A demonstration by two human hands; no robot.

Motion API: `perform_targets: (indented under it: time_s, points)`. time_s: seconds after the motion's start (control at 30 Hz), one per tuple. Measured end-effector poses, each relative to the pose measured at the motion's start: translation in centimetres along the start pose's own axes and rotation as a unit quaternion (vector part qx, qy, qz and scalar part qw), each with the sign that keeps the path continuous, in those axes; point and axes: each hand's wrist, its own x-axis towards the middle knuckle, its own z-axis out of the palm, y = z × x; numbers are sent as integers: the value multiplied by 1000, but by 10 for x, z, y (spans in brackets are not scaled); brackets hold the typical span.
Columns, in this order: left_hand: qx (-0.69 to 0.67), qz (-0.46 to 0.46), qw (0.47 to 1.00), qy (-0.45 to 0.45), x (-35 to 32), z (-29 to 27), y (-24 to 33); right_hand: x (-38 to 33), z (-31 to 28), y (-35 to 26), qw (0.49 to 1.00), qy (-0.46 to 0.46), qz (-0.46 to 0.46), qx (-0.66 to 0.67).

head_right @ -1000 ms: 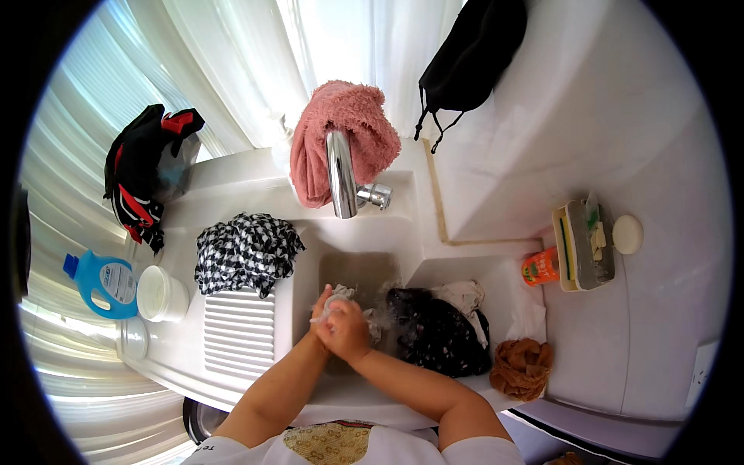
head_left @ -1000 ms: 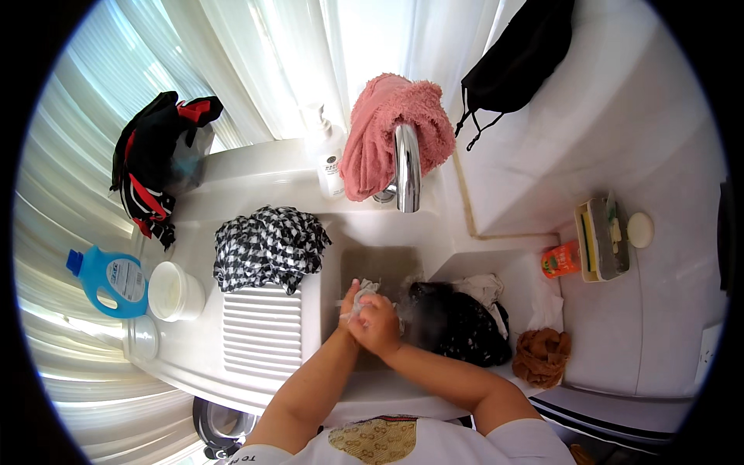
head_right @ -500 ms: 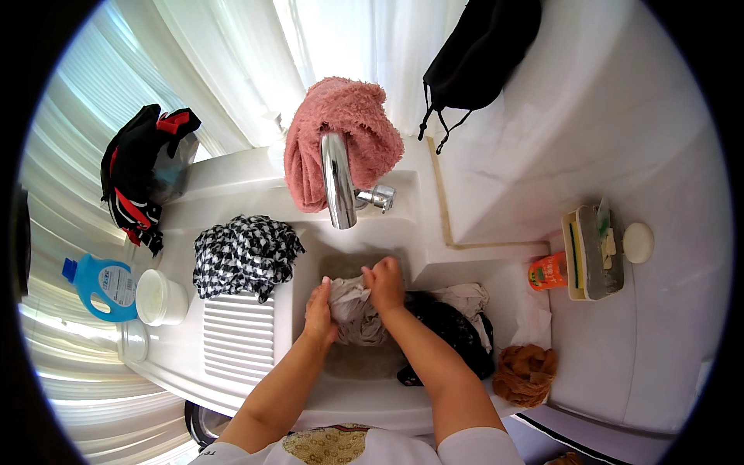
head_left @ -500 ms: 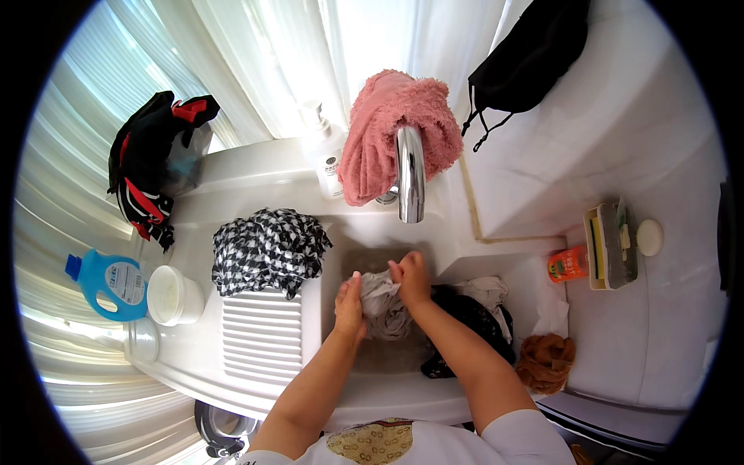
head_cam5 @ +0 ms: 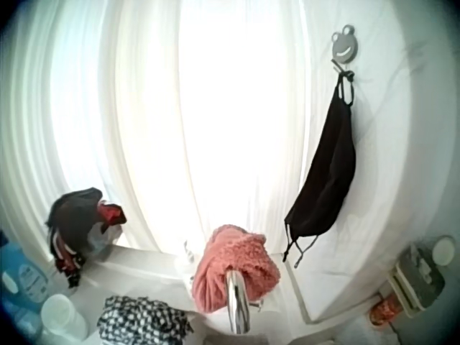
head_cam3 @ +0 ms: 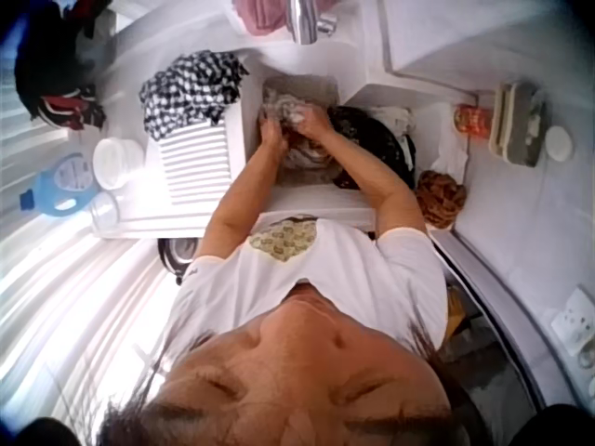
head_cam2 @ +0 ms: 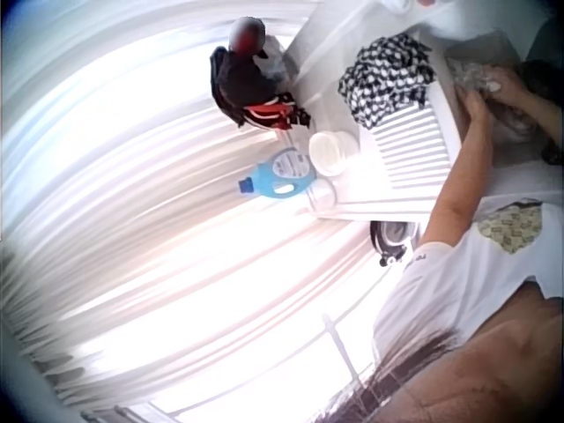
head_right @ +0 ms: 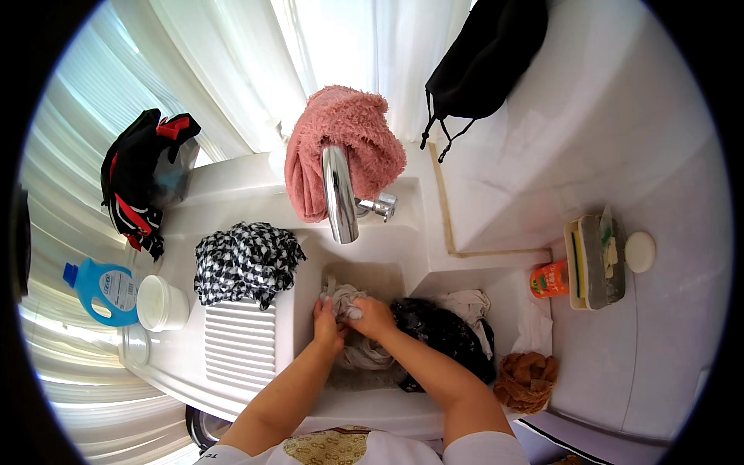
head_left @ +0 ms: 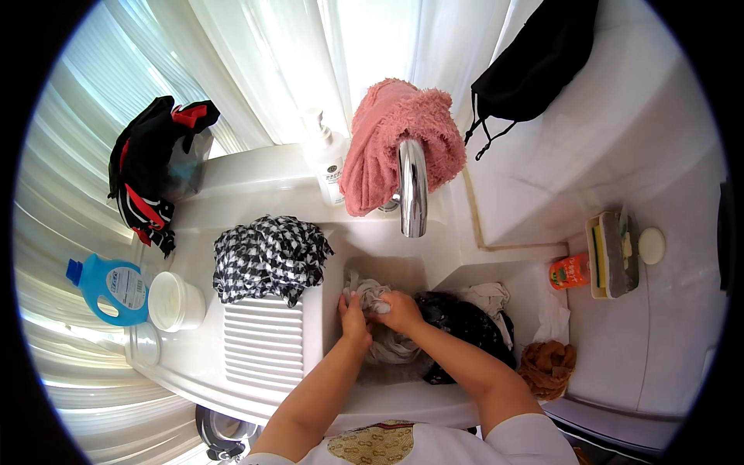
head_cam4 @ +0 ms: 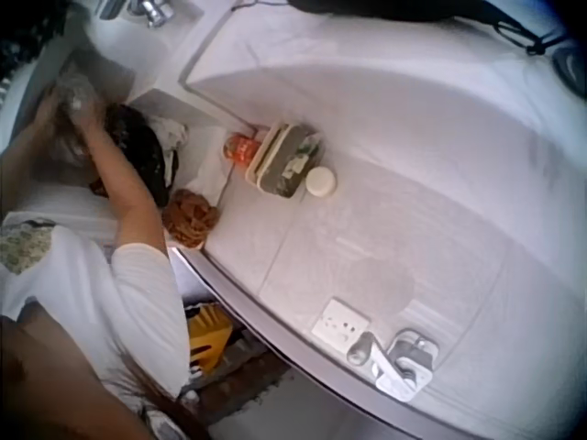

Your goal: The person washes several items of clothing by hand in a sink filled with soapy water, scrubbing different pieces of fabric against each other and rinsing them.

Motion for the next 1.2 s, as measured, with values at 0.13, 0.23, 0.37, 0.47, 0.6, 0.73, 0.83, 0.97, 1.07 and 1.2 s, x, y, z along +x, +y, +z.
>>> perform_targets:
  time_s: [0.13, 0.23, 0.37, 0.47, 0.6, 0.73, 0.83, 0.97, 1.07, 1.2]
  points:
    - [-160, -119, 945, -257, 28, -16, -4, -37, -45, -60, 974, -36, -102, 201]
    - [-169, -180, 921, -302, 19, -11, -6, -44, -35, -34, 928, -4, -72, 366]
    - [-165, -73, 952, -248, -7, 4, -1, -39, -43, -31, 813, 141, 182, 535]
    - [-117, 2, 969, -220, -3, 1, -3, -44, -12, -34, 926, 330, -37, 178]
    - [-94, 20, 982, -165, -33, 10, 4, -47, -1, -73, 927, 340, -90, 130]
    - [-108, -11, 974, -198, -43, 11, 8, -33, 9, -57, 910, 360, 63, 194]
    - [-163, -103, 941, -277, -14, -24, 3, -67, 7, -106, 955, 243, -124, 118]
    - [-66, 3, 984, -168, -60, 6, 3, -38, 13, -48, 937, 296, 75, 170]
    - [-121, -68, 958, -249, -35, -3, 0, -40, 23, -68, 895, 419, -14, 149]
    - [-177, -167, 907, -343, 12, -37, -16, -52, 14, -88, 929, 309, -130, 158]
